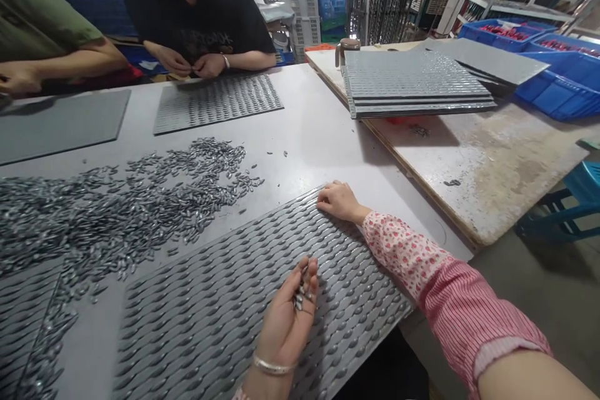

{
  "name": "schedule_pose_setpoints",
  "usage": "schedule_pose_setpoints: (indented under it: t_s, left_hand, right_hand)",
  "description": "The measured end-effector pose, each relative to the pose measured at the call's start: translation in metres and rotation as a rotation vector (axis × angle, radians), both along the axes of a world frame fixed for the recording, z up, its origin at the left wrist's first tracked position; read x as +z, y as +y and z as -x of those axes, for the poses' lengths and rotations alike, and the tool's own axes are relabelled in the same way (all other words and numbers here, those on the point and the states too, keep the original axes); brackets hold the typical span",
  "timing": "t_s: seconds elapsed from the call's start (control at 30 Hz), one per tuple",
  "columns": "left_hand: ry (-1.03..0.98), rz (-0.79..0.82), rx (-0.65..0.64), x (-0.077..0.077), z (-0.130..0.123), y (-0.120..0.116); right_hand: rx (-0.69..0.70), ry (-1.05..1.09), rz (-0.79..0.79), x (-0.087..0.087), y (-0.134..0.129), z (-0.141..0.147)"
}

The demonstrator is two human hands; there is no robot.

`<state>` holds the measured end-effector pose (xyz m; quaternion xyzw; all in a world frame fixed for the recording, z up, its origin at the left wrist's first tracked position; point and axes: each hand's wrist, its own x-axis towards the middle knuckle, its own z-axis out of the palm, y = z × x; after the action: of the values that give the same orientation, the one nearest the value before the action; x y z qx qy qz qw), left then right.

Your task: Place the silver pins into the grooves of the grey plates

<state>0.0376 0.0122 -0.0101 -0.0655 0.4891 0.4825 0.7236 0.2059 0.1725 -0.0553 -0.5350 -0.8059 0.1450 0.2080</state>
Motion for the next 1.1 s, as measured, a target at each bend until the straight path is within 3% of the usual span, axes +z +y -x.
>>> schedule_pose_setpoints:
  t_s: [0.13, 0.23, 0.3, 0.43, 0.57, 0.63, 0.7, 0.8, 0.87, 0.97, 1.1]
  left_hand:
    - [0.006, -0.006, 0.01, 0.001, 0.002, 0.004]
    - [-0.002, -0.027, 0.036, 0.0, 0.003, 0.006]
    - [-0.026, -0.059, 0.032, 0.0, 0.004, 0.007]
    - [-0.103, -0.106, 0.018, -0.003, 0.004, 0.009]
    - [-0.157, -0.101, 0.007, -0.004, 0.001, 0.011]
    - [-0.13, -0.101, 0.006, -0.003, 0.001, 0.012]
    - [-0.091, -0.1, 0.001, 0.0, 0.003, 0.012]
    - [-0.061, -0.08, -0.018, 0.004, 0.006, 0.011]
    - [-0.059, -0.057, -0.021, 0.005, 0.007, 0.011]
    - [-0.06, -0.018, -0.002, 0.005, 0.007, 0.01]
    - [-0.096, -0.012, 0.005, 0.006, 0.006, 0.01]
  right_hand:
    - [-0.045, -0.084, 0.042, 0.001, -0.002, 0.005]
    - [-0.071, 0.037, 0.054, 0.007, -0.011, 0.008]
    - [0.04, 0.239, 0.16, 0.017, -0.023, 0.01]
    - [0.482, 0.557, 0.482, 0.04, -0.055, 0.015]
    - [0.572, 0.512, 0.378, 0.052, -0.073, 0.025]
    - [0.531, 0.464, 0.306, 0.051, -0.07, 0.028]
    - [0.407, 0.472, 0.285, 0.045, -0.056, 0.029]
    - [0.065, 0.461, 0.244, 0.03, -0.025, 0.025]
    - [-0.109, 0.342, 0.193, 0.019, -0.004, 0.021]
    - [-0.205, 0.138, 0.14, 0.006, 0.013, 0.018]
    - [-0.238, -0.025, 0.065, -0.003, 0.016, 0.018]
